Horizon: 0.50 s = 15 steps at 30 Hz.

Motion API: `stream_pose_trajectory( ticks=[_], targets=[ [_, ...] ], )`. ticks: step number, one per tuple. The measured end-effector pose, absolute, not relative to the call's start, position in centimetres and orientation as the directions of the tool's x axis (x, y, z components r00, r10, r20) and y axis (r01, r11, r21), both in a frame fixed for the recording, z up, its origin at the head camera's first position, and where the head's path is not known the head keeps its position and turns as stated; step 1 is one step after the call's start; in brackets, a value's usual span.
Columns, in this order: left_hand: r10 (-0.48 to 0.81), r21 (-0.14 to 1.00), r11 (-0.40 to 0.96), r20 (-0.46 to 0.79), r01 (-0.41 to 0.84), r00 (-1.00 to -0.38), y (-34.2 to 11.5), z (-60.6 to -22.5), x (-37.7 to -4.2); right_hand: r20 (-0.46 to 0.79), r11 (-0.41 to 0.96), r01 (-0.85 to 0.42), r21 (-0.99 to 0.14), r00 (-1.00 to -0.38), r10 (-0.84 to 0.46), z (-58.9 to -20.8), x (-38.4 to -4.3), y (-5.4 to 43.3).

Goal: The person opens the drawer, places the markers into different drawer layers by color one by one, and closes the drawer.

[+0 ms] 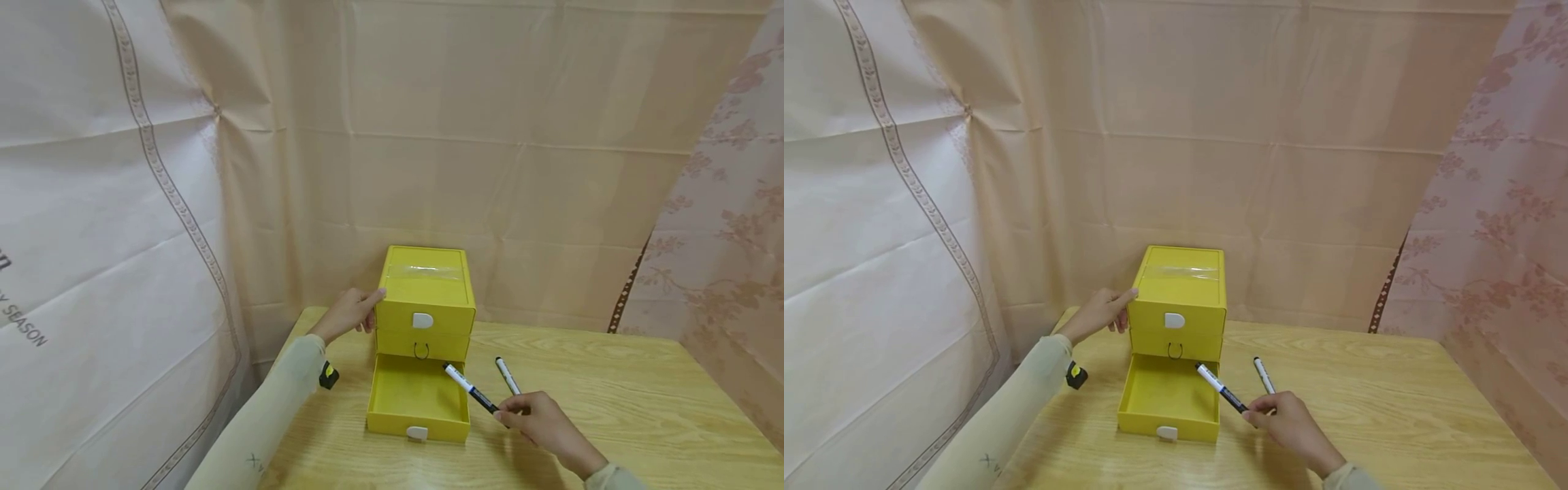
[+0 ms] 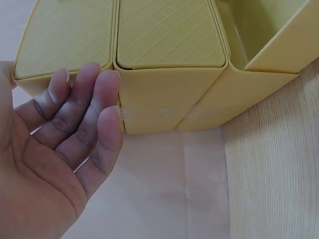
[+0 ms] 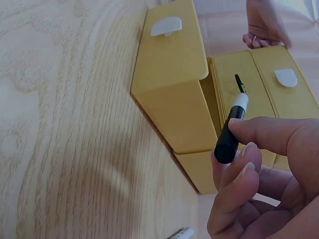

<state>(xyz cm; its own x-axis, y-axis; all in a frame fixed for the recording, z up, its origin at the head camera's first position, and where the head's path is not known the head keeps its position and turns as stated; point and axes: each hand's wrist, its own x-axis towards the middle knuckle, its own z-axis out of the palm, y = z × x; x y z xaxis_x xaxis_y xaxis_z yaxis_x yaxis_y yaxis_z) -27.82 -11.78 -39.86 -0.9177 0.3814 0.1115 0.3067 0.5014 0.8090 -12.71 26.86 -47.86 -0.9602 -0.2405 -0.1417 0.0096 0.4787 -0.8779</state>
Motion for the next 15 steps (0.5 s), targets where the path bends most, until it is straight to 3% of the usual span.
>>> stream_pose_trajectory(
  ticks=[15],
  targets=[
    [0.376,0.815,0.499,0.103,0.295,-0.921,-11.7,-39.8,-28.0,-0.142,0.468,0.003,-0.884,-0.954,-0.263,-47.6,-13.1,25.5]
  ],
)
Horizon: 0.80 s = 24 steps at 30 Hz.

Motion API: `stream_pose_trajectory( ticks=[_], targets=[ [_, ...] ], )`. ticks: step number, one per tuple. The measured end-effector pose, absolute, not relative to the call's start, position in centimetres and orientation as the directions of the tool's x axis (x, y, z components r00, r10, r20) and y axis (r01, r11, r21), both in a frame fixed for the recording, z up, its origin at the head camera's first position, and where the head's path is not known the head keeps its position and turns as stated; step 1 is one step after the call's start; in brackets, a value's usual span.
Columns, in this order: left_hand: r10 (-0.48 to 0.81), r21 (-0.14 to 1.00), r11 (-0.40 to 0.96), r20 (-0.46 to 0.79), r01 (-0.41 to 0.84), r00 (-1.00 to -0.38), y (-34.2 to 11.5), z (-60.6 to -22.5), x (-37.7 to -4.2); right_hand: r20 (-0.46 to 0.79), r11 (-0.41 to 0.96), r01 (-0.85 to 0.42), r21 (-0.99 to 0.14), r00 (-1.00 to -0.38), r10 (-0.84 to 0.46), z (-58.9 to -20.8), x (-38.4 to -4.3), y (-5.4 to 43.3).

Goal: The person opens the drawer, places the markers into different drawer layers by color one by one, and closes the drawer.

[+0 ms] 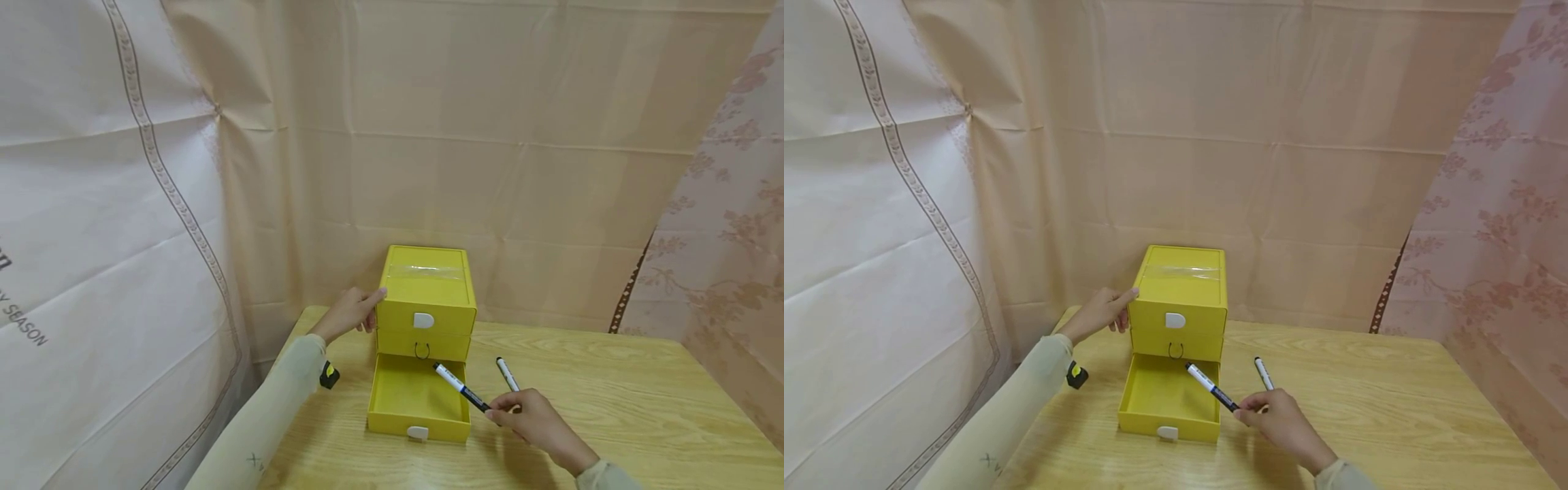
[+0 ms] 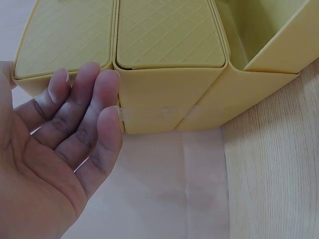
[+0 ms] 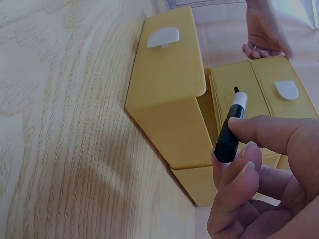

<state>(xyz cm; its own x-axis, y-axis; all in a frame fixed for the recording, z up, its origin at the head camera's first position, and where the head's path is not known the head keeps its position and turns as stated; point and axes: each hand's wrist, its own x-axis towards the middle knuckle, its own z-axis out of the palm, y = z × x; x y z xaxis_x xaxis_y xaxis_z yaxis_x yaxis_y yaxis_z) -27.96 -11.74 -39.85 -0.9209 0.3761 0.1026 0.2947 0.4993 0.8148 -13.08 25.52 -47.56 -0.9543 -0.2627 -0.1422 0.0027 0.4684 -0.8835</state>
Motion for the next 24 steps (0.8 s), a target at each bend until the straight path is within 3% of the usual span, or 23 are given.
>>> stream_pose_trajectory(
  ticks=[24],
  targets=[
    [0.373,0.812,0.503,0.103,0.294,-0.922,-11.8,-39.8,-27.8,-0.106,0.448,-0.064,-0.892,-0.933,-0.343,-47.6,-13.7,23.7]
  ],
)
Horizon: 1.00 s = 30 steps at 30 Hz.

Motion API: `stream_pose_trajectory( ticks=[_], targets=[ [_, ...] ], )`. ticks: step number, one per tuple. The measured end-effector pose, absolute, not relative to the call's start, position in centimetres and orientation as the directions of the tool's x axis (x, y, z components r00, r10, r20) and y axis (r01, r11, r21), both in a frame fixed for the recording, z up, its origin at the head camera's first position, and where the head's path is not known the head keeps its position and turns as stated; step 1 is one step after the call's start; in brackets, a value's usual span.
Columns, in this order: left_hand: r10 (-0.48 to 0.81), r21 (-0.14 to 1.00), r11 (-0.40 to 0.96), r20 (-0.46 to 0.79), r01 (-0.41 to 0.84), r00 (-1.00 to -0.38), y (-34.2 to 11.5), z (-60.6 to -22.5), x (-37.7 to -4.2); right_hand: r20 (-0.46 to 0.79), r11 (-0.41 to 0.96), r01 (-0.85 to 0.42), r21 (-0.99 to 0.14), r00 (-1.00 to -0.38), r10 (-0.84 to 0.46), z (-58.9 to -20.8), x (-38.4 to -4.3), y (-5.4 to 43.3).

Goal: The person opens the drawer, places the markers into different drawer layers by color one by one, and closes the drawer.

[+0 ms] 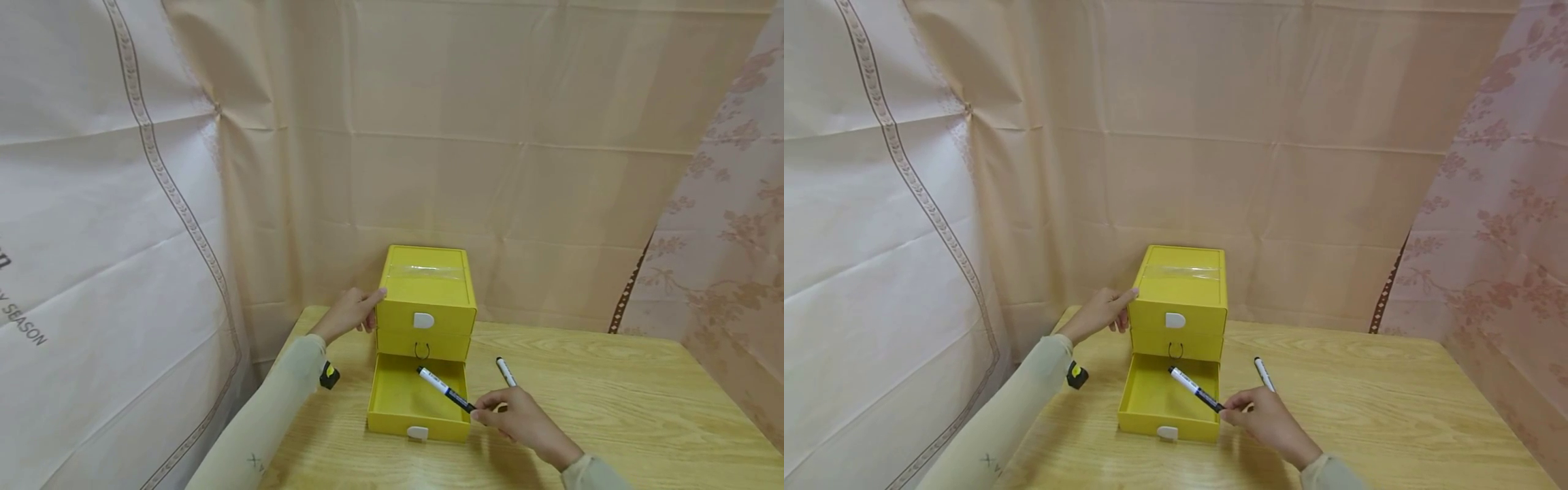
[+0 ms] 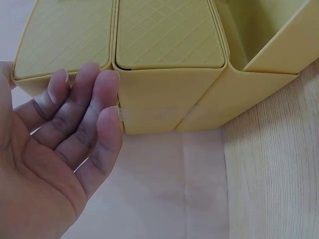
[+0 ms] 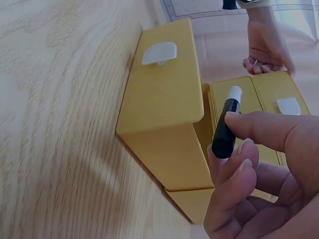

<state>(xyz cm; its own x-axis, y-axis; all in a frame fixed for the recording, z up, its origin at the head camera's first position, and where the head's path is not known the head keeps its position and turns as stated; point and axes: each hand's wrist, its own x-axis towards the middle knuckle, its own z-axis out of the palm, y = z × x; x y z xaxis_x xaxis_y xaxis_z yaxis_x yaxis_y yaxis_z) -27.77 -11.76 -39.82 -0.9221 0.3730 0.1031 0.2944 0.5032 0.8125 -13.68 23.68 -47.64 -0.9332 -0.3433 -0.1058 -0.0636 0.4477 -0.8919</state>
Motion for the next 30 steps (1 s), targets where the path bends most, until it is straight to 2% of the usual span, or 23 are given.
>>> stream_pose_trajectory(
  ticks=[4,11,30],
  targets=[
    [0.373,0.809,0.507,0.105,0.297,-0.922,-11.7,-39.8,-27.8,-0.083,0.445,-0.095,-0.89,-0.928,-0.363,-47.7,-13.9,23.3],
    [0.383,0.809,0.505,0.104,0.302,-0.918,-11.7,-39.8,-27.8,-0.107,0.434,-0.07,-0.898,-0.923,-0.37,-47.6,-13.8,22.6],
    [0.376,0.811,0.501,0.111,0.303,-0.92,-11.7,-40.0,-27.9,-0.038,0.514,-0.181,-0.839,-0.921,-0.387,-47.9,-14.4,20.9]
  ],
)
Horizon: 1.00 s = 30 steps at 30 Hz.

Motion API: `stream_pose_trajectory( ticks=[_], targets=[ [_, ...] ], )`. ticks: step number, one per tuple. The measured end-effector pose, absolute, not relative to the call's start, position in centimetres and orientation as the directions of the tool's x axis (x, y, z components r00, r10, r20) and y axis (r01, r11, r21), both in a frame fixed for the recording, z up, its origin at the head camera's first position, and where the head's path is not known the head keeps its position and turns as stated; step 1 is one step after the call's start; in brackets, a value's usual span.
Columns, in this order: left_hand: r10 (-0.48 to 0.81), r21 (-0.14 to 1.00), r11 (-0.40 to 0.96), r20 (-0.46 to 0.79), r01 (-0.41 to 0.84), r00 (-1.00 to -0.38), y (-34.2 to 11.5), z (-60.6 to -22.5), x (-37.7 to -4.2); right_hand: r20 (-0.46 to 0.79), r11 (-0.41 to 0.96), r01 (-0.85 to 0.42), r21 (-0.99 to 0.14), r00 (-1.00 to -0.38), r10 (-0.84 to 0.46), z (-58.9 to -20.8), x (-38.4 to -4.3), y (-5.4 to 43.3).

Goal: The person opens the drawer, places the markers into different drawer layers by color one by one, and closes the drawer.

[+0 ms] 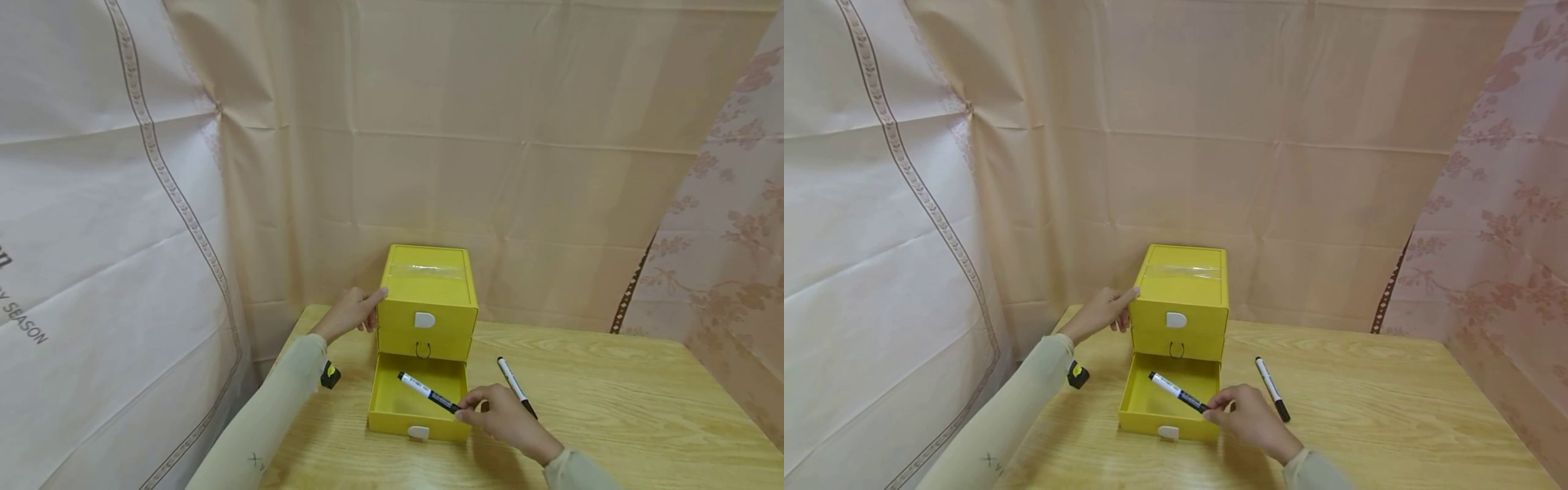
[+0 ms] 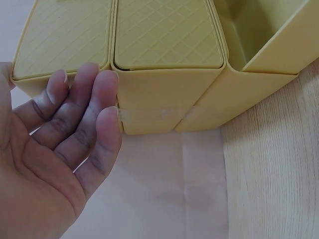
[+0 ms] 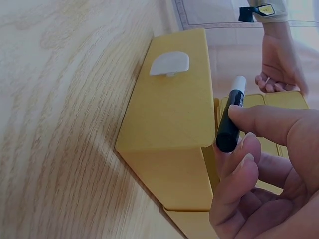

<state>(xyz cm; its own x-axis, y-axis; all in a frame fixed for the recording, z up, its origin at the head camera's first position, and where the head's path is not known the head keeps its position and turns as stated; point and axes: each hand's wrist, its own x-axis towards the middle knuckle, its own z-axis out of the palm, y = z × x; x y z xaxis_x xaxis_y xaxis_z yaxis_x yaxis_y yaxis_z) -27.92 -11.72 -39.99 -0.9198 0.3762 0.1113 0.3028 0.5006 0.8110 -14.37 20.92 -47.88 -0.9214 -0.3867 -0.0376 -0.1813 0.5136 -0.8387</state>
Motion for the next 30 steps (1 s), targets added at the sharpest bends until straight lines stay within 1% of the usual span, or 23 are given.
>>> stream_pose_trajectory(
  ticks=[9,18,30],
  targets=[
    [0.372,0.81,0.502,0.114,0.303,-0.921,-11.72,-40.07,-27.92,-0.022,0.545,-0.22,-0.809,-0.915,-0.403,-47.87,-14.67,20.31],
    [0.374,0.81,0.503,0.111,0.302,-0.921,-11.74,-40.06,-27.91,-0.011,0.552,-0.265,-0.791,-0.896,-0.445,-47.77,-14.86,20.08],
    [0.387,0.815,0.491,0.112,0.308,-0.915,-11.81,-40.17,-28.12,0.013,0.585,-0.314,-0.748,-0.888,-0.46,-47.93,-15.0,19.99]
  ],
)
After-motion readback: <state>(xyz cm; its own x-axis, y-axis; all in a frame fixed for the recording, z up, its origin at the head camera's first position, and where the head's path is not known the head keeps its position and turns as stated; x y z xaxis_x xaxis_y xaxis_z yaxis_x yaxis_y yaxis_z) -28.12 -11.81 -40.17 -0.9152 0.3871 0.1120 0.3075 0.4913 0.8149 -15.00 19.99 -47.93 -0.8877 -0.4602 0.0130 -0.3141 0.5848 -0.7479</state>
